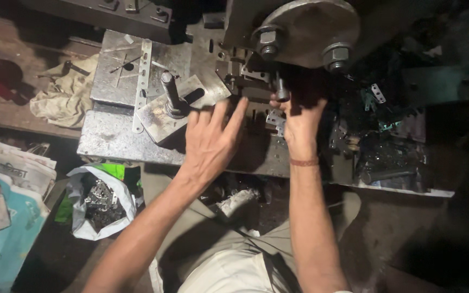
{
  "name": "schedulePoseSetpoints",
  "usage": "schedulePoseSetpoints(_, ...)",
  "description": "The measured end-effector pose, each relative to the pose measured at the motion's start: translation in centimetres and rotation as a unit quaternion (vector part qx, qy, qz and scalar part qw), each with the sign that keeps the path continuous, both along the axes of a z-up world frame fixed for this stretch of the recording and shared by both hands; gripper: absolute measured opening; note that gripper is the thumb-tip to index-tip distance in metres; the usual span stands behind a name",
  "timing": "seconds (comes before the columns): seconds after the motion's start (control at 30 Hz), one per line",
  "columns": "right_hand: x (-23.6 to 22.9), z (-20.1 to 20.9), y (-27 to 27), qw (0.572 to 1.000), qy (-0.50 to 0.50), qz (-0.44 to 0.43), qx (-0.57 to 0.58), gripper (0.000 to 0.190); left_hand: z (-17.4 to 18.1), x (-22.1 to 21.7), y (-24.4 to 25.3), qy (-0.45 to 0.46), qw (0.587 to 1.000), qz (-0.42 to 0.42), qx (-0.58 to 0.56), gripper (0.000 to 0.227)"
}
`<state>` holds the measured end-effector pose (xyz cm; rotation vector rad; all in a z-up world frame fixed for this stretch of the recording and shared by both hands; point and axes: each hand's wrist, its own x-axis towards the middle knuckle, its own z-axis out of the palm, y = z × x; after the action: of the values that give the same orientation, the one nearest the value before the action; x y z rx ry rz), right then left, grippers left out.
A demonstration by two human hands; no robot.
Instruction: The person operates a manual metal punching machine, repeatedly placing small metal strips under the punch, pulling the lever to create holes, and removing the processed pieces. The person works in a repetitive cycle, handling the metal strips one by one.
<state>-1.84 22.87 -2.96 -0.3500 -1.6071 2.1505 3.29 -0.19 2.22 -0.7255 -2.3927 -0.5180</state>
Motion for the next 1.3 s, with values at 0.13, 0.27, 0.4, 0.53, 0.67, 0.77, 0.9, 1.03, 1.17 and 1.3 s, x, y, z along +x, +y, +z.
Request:
schedulePoseSetpoints(0.13, -1.2, -1.9, 0.5, 0.998, -0.012, -0.031, 0.054, 0.038, -0.2, -1.9, 1.2, 0.019, 0.999, 0.007, 0.039, 0.058)
schedulePoseSetpoints(0.27, -1.4, -2.1, 0.3, 0.990, -0.010, -0.035, 0.134, 0.019, -0.3, -3.0, 2.0, 0.001, 1.000, 0.002, 0.018, 0.060)
schedulePoseSetpoints(0.4, -0.6, -0.7, 0.1, 0.948, -0.105, -0.051, 0.297, 0.013, -0.4, -3.3, 2.6, -0.005, 1.000, 0.026, 0.012, 0.058)
schedulePoseSetpoints(0.53, 0.7, 0.5, 0.2, 0.922, -0.070, -0.091, 0.369, 0.030, -0.4, -3.3, 2.9, 0.000, 0.998, 0.054, -0.010, 0.059)
schedulePoseSetpoints(0.67, 1.2, 1.5, -0.1, 0.751, 0.027, -0.092, 0.653, 0.024, -0.2, -2.8, 3.1, -0.003, 0.999, 0.054, 0.010, 0.059)
schedulePoseSetpoints(0.77, 1.6, 1.9, 0.5, 0.787, 0.069, -0.055, 0.610, 0.026, 0.1, -2.7, 3.0, -0.026, 0.999, 0.037, 0.019, 0.060)
schedulePoseSetpoints(0.9, 1.5, 1.1, 1.6, 0.771, 0.071, -0.063, 0.630, 0.029, 0.2, -2.8, 2.5, -0.007, 0.999, 0.021, 0.026, 0.060)
schedulePoseSetpoints(1.03, 1.5, 0.3, 2.3, 0.736, 0.077, -0.070, 0.669, 0.025, -0.2, -2.9, 2.4, -0.004, 0.999, 0.032, -0.007, 0.062)
schedulePoseSetpoints(1.17, 1.0, 1.4, 2.1, 0.774, 0.060, -0.010, 0.630, 0.019, -0.6, -3.0, 2.9, -0.007, 0.999, 0.052, -0.009, 0.063)
schedulePoseSetpoints(1.3, 1.9, 3.2, 1.8, 0.786, 0.089, -0.016, 0.612, 0.024, -0.7, -2.8, 3.1, -0.009, 0.998, 0.059, 0.000, 0.063)
